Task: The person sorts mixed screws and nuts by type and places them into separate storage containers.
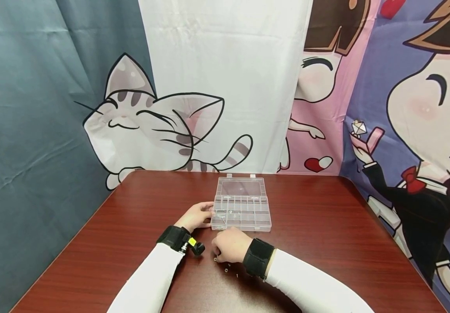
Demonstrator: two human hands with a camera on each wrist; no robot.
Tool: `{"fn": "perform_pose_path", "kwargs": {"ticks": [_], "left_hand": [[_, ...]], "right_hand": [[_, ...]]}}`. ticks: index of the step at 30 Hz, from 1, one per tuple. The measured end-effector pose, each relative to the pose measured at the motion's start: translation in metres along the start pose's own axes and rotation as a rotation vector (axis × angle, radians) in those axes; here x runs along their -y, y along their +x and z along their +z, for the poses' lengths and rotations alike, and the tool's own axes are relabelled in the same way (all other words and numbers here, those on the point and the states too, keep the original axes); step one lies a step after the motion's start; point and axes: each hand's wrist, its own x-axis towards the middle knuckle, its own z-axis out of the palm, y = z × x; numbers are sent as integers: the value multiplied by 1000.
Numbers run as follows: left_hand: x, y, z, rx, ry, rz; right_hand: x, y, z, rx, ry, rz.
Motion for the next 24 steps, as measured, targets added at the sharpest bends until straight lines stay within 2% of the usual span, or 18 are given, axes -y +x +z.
{"fn": "perform_pose_path", "kwargs": {"ticks": [9,18,24], "left_hand": [[0,-1,0,-2,-2,-6],[-1,-2,0,4,-3,-5],[0,0,0,1,4,-11]], "right_hand": [[-2,-1,0,2,20,9],[-11,-1,-8,53,120,68],[-30,3,-12,-29,158,107]]}}
